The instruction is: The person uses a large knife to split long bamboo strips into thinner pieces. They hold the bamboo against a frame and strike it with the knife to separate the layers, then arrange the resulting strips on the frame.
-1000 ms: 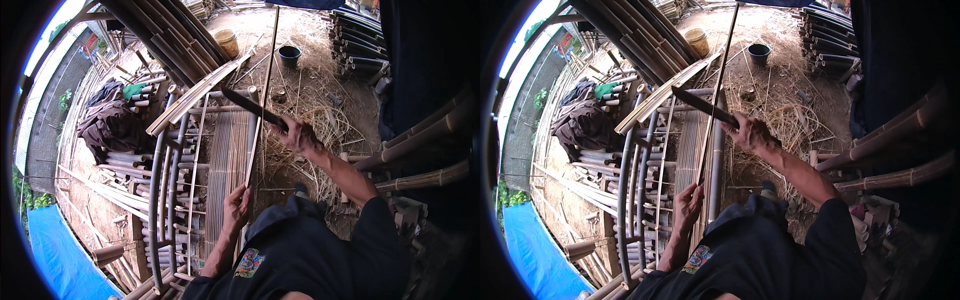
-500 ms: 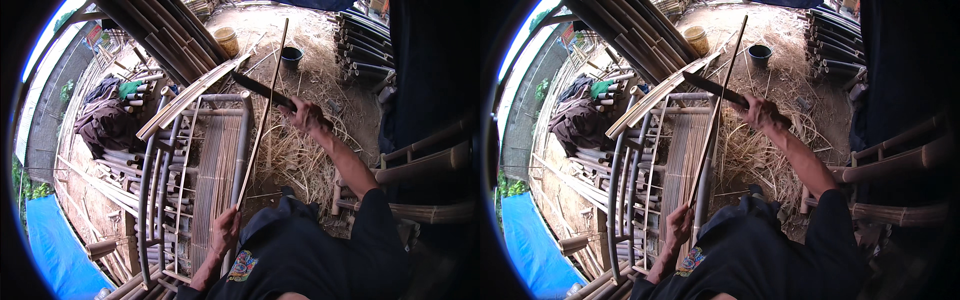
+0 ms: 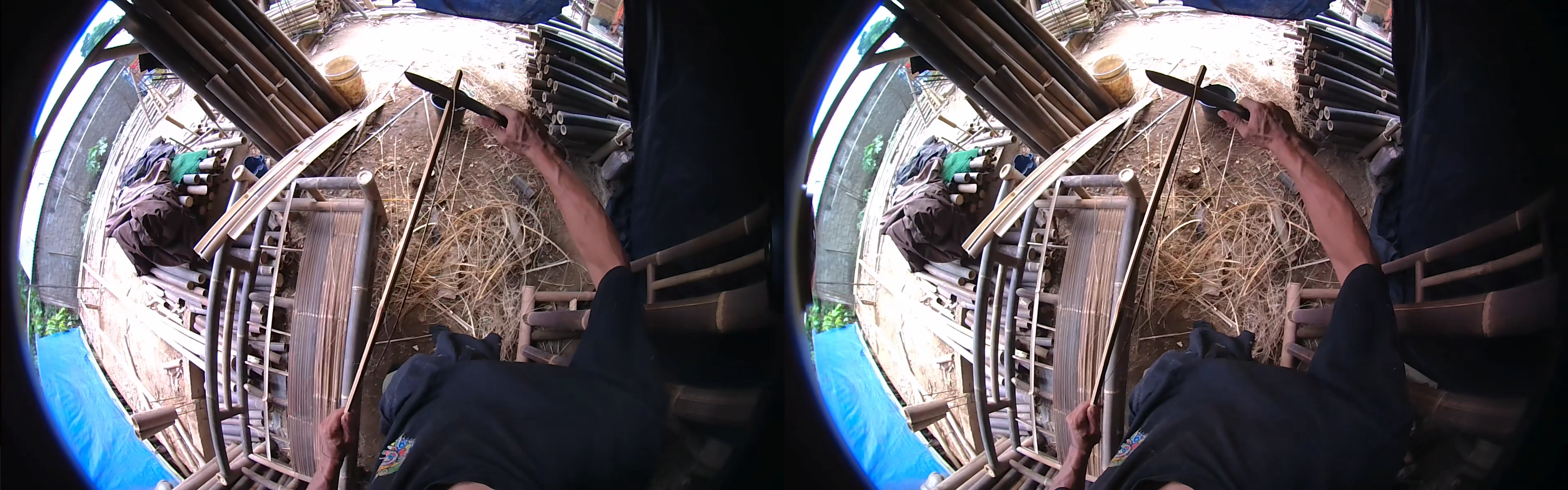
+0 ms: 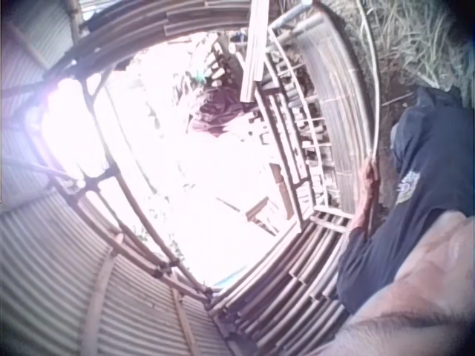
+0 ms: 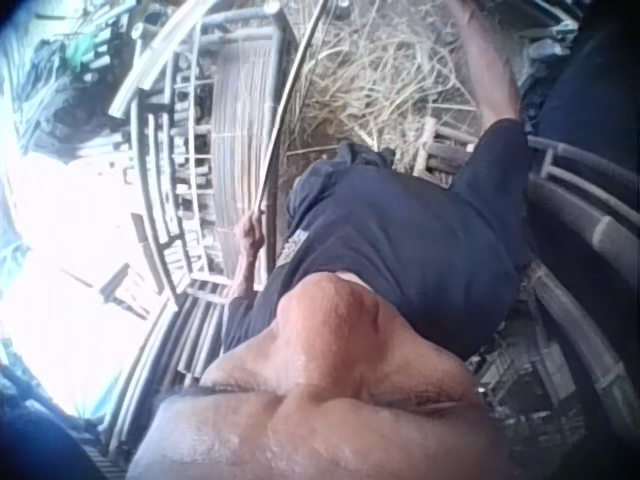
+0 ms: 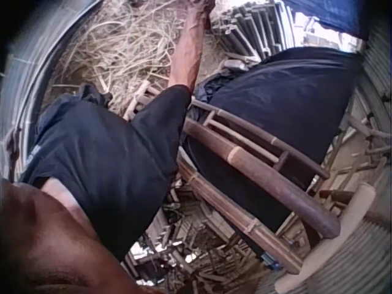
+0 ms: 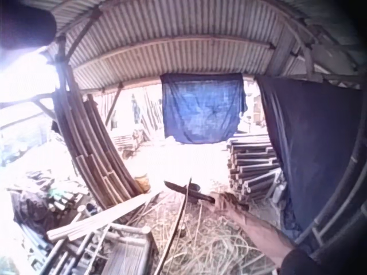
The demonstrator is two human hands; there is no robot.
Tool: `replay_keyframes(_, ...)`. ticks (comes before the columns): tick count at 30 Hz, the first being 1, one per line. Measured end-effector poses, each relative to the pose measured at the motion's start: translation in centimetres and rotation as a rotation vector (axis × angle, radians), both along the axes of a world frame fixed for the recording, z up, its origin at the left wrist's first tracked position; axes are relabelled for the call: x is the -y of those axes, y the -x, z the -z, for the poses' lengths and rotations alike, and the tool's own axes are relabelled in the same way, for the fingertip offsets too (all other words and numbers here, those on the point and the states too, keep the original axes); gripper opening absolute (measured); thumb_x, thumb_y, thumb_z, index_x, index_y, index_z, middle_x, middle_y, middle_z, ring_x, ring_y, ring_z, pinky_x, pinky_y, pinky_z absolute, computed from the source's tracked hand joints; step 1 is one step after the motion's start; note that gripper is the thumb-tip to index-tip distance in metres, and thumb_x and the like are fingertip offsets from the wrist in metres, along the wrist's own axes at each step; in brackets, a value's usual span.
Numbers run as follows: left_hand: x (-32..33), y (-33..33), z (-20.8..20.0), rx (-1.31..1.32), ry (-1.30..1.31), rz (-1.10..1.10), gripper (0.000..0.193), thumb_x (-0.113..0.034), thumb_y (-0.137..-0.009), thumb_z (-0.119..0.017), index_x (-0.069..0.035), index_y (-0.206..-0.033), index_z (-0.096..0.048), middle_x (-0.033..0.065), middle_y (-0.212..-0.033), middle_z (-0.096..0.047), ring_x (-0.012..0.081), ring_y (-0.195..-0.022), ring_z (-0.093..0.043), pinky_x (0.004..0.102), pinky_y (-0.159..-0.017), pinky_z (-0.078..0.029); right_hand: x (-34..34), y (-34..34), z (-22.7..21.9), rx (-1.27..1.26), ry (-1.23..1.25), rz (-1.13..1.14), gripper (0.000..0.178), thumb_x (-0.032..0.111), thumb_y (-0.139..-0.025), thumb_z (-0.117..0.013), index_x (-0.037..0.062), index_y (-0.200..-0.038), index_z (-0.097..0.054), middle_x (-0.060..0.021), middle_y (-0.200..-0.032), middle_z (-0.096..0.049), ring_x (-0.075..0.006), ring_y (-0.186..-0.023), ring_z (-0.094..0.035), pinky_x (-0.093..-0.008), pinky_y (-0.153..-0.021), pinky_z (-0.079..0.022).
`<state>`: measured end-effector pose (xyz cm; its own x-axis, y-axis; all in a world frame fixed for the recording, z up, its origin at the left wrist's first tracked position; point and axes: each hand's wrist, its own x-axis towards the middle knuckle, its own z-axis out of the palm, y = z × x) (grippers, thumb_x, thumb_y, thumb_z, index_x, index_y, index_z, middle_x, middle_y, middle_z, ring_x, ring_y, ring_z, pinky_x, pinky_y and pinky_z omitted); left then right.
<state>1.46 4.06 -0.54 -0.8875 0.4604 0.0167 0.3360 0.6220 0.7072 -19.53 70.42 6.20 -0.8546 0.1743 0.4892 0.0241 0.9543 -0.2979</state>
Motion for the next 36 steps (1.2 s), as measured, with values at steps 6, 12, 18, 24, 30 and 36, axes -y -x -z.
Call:
replay_keyframes(6,7.3,-3.1,3.9,0.079,0.069,-0.001,0.022,-0.017,-0.093,-0.051,-0.003,-0.082,-0.063,0.0164,-0.063,-0.055,0.0341,-0.059,-0.060,0.0411,-0.055,-0.046,-14.5,-2.3,-1.9,0.012,0.605,0.761,0.073,0.077,-0.079,-0.050,0.0050,-0.085,-0.060,-0.0007,-0.056,-0.051,-0.0124,-0.041,-0.047,-0.0303,-0.039,-0.039)
replay_keyframes(12,-6.6,6.3,0.3,0.524,-0.167,-0.087,0.034,-0.020,-0.097,-0.054,0.002,-0.122,-0.057,-0.0033,-0.069,-0.052,0.0052,-0.062,-0.050,0.0215,-0.055,-0.041,3.0,-5.7,-2.7,0.102,0.412,0.338,0.068,0.077,-0.081,-0.046,0.0101,-0.080,-0.056,0.0025,-0.059,-0.051,-0.0085,-0.048,-0.050,-0.0263,-0.041,-0.041)
replay_keyframes(18,-18.5,14.6,-4.8,0.730,-0.576,-0.033,0.032,-0.024,-0.098,-0.054,0.001,-0.118,-0.062,-0.0067,-0.062,-0.043,0.0021,-0.053,-0.039,0.0191,-0.046,-0.031,23.0,-10.4,2.4,0.194,0.307,-0.158,0.052,0.060,-0.093,-0.042,0.0100,-0.081,-0.051,-0.0001,-0.055,-0.049,-0.0118,-0.040,-0.046,-0.0303,-0.034,-0.042)
replay_keyframes(24,-17.8,13.3,-7.7,0.746,-0.720,-0.010,0.035,-0.024,-0.100,-0.051,-0.004,-0.128,-0.056,-0.0090,-0.061,-0.038,-0.0012,-0.046,-0.030,0.0163,-0.040,-0.021,26.2,-10.2,1.1,0.262,0.503,-0.058,0.057,0.064,-0.090,-0.046,0.0079,-0.085,-0.057,-0.0085,-0.059,-0.060,-0.0278,-0.054,-0.064,-0.0413,-0.049,-0.053)
replay_keyframes(30,-14.5,11.3,-8.2,0.726,-0.664,-0.038,0.036,-0.025,-0.100,-0.051,-0.003,-0.128,-0.055,-0.0092,-0.061,-0.038,-0.0014,-0.047,-0.031,0.0163,-0.041,-0.021,27.6,-10.5,1.9,0.089,0.324,-0.239,0.055,0.059,-0.094,-0.044,0.0068,-0.082,-0.057,-0.0089,-0.054,-0.057,-0.0233,-0.044,-0.060,-0.0390,-0.041,-0.050)
replay_keyframes(36,-11.0,9.4,-7.8,0.755,-0.699,-0.003,0.039,-0.021,-0.099,-0.054,0.002,-0.131,-0.052,-0.0069,-0.070,-0.047,0.0002,-0.058,-0.040,0.0163,-0.049,-0.031,29.1,-11.1,-0.7,-0.006,0.307,-0.318,0.061,0.065,-0.093,-0.037,0.0087,-0.079,-0.056,-0.0034,-0.052,-0.051,-0.0170,-0.043,-0.054,-0.0358,-0.038,-0.046)
